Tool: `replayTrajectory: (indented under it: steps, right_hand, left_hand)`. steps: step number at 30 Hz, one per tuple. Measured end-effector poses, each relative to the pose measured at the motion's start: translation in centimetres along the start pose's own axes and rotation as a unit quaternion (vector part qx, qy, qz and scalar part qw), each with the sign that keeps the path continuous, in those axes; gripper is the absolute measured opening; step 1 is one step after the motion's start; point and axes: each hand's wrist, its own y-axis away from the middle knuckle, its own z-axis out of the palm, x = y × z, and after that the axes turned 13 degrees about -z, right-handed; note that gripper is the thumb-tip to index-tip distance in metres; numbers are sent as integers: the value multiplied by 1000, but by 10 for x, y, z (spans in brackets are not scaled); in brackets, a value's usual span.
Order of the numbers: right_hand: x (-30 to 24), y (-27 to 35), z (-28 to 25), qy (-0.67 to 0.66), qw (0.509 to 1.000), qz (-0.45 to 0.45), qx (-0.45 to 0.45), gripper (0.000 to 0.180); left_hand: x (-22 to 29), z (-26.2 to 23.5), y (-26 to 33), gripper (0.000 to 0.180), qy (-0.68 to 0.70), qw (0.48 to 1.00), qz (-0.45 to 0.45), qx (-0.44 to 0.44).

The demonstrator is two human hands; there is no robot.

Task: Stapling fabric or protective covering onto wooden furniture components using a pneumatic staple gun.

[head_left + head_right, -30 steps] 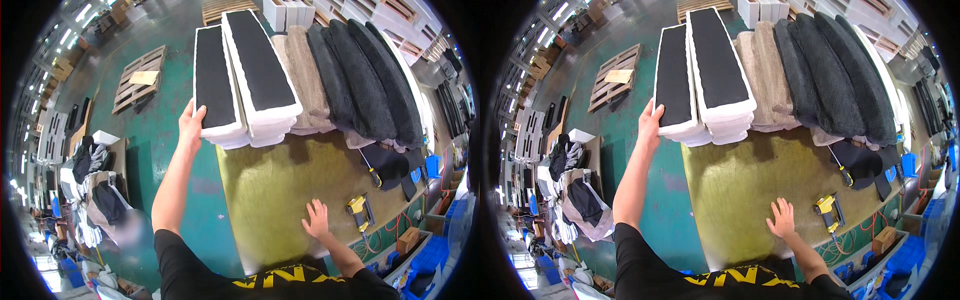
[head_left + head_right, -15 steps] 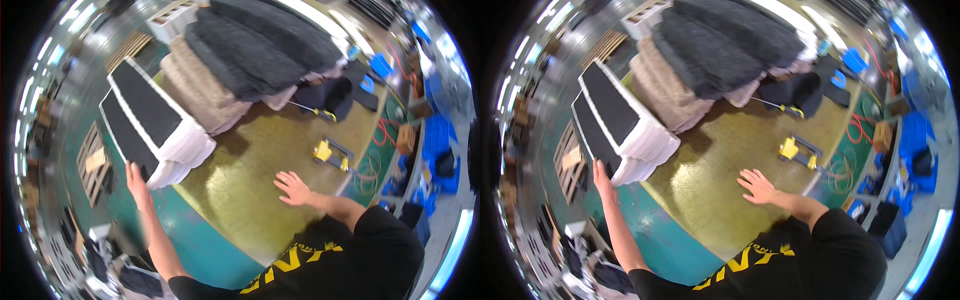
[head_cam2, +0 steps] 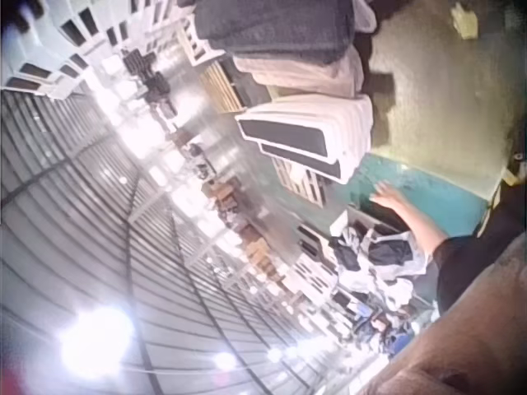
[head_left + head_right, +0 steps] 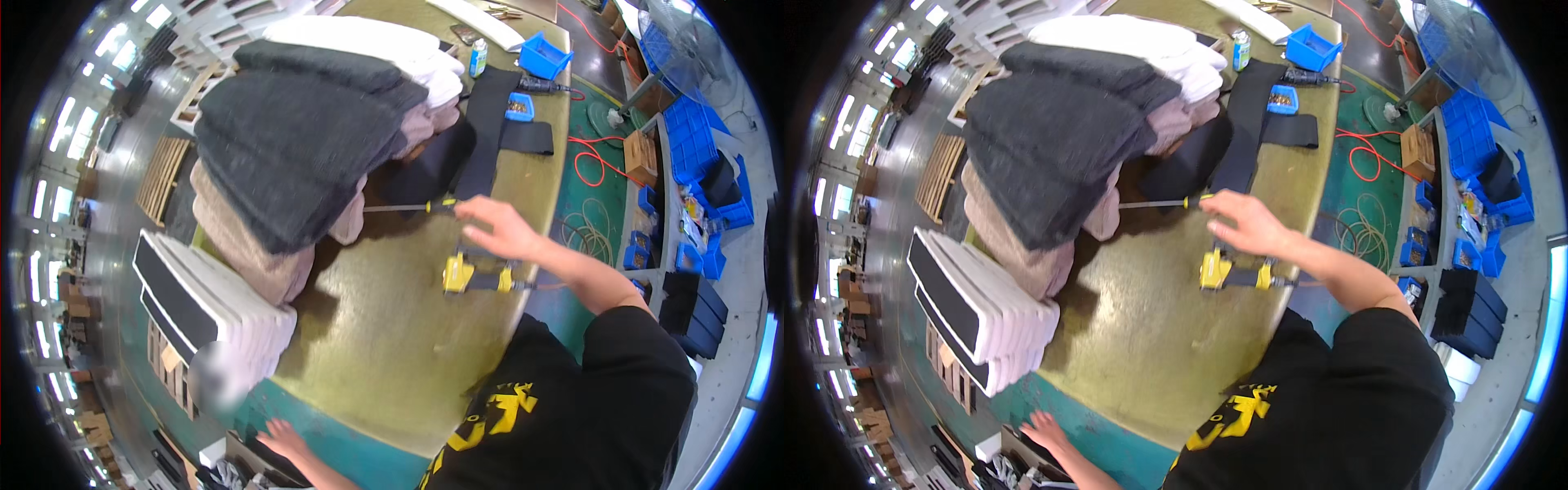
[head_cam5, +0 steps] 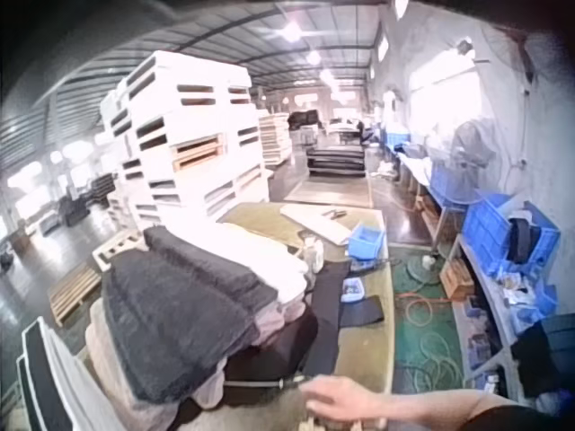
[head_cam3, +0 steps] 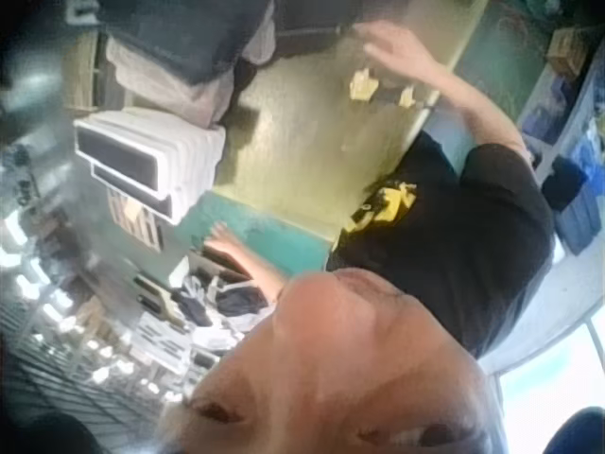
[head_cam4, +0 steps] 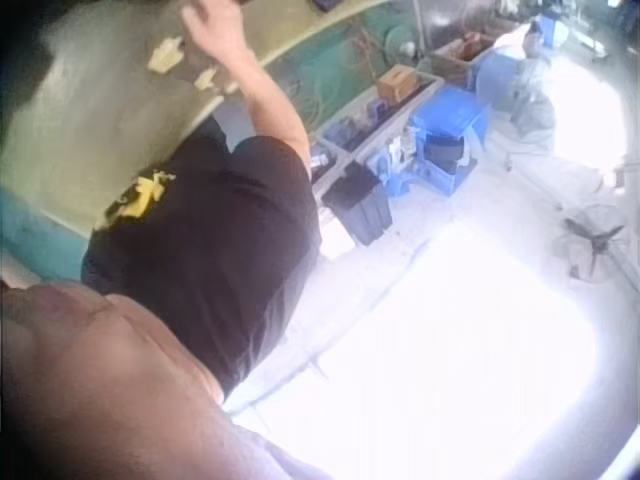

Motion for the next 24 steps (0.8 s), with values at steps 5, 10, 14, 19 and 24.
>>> replayTrajectory:
  steps: [5,10,14,19,24]
  right_hand:
    - [118,-79,-72,28,995,2,96,40]
    - [234,-174,-117,184,975,-92,84,79]
    - [302,-249,-106,200,975,-101,10,93]
    - [318,-267,-114,181,971,-132,-80,94]
    - [294,-279,-128,333,906,-199,-167,85]
  left_hand:
    - [-138,-109,46,42,56,972,-221,63]
    - [-231,36,188,31,-9,960,-253,119]
    - [-242,65,237,25,-137,949,-285,-4]
    - [-285,46,276,18,-245,908,-329,85]
    - [-322,63,301,24,-217,884,-405,89]
